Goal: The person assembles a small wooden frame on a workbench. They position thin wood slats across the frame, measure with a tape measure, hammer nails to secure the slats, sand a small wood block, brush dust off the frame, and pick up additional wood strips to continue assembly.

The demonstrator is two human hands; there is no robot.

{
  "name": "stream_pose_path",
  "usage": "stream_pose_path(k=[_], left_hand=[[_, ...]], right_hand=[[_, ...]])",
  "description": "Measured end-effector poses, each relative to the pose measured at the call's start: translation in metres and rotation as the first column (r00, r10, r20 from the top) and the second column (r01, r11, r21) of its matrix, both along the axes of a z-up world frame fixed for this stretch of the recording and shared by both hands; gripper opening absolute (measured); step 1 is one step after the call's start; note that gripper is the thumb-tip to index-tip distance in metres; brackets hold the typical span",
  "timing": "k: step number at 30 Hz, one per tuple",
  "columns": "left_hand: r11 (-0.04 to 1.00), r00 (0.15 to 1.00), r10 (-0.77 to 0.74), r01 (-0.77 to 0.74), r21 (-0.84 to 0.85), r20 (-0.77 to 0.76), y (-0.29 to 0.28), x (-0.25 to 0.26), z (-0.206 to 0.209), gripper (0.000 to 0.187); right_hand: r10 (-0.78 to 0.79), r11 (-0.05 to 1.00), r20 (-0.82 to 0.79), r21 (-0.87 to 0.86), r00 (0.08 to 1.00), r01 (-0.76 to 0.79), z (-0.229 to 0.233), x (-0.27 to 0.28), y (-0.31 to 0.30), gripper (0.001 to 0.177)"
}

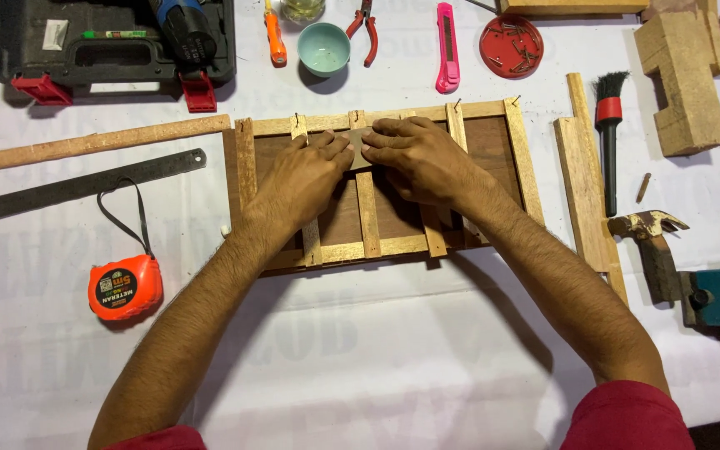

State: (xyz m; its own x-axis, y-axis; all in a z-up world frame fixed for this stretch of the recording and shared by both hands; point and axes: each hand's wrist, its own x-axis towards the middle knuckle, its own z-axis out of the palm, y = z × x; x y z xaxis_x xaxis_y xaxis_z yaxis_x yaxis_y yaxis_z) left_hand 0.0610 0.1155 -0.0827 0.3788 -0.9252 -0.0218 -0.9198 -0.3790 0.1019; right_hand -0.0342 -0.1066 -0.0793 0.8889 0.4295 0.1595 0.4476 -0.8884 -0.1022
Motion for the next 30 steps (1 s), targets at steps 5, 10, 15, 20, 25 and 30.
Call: stream_pose_path(k=[5,10,15,20,25,30], left_hand=[[1.0,0.999,0.01,-0.01,0.0,0.035,0.013,-0.027,-0.002,0.042],[0.998,0.999,0.038,-0.037,0.055,-0.016,0.023,-0.06,0.002,0.04],[0.992,0.999,0.034,-0.034,0.124,-0.001,0.03,-0.082,-0.007,0.033],[0.994,0.999,0.038,-0.037,0.106,-0.015,0.032,-0.089,-0.001,0.038],[0.999,0.996,0.041,-0.038,0.03,-0.077,0.025,-0.069,0.004,0.036],[0.999,0.998,0.016,-0.018,-0.028,-0.055,0.017,-0.039,0.011,0.04]], right_hand=[[0.002,1.0,-0.018,-0.019,1.0,-0.002,0.012,-0.028,0.018,0.06],[0.043,0.999,0.027,-0.009,0.999,-0.043,0.002,-0.06,0.026,0.049],[0.057,0.997,0.015,0.048,0.998,-0.058,0.012,-0.086,0.04,0.041],[0.067,0.997,0.056,0.029,0.996,-0.069,0.008,-0.092,0.04,0.041],[0.026,0.997,0.057,0.068,0.998,-0.03,0.006,-0.072,0.03,0.036],[0.032,0.998,0.039,0.046,0.999,-0.034,0.008,-0.038,0.017,0.049]])
